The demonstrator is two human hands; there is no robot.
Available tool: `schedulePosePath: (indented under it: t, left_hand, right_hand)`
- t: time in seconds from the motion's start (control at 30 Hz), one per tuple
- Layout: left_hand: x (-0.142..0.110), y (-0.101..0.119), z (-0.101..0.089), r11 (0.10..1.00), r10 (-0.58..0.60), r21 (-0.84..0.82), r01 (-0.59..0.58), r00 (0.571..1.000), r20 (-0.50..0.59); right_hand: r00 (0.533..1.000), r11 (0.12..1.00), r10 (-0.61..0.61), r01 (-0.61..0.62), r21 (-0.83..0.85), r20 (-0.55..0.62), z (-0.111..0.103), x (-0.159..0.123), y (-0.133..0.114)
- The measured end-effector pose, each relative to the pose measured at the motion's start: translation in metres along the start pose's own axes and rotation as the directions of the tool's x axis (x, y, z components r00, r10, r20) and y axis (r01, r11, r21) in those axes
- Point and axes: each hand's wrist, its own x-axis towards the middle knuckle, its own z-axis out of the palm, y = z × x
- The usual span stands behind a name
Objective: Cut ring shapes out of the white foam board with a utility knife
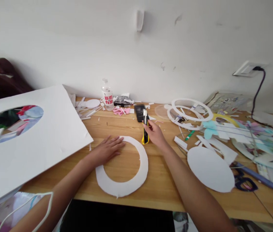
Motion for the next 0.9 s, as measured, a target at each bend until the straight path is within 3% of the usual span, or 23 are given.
schedulePosePath:
  t: [0.13,0.23,0.37,0.57,0.9]
  left_hand:
    - [0.024,0.020,-0.008,0.998,0.004,0.056,-0.003,1.000,-0.003]
    - [0.039,0.056,-0.006,0.993,-0.057,0.102,0.061,0.997,-0.043]
    - [0.051,0.090,0.007,0.987,-0.073,0.141,0.076,0.997,-0.030]
    - [0.052,0.085,0.017,0.989,-0.046,0.139,0.056,0.996,-0.076]
    - [0.050,0.081,0.020,0.992,-0.030,0.121,0.040,0.996,-0.088]
  right_hand:
    - [0.996,0.997,-0.062,0.065,0.049,-0.063,-0.008,-0.007,0.008]
    - [0.981,0.976,-0.182,0.172,-0.130,-0.069,-0.010,-0.013,0.012]
    - [0.964,0.877,-0.255,0.263,-0.403,0.073,-0.010,-0.015,0.018]
    - [0.926,0.739,-0.313,0.376,-0.559,0.209,-0.018,-0.016,0.021]
    - [0.910,0.577,-0.262,0.415,-0.703,0.322,-0.020,-0.022,0.012]
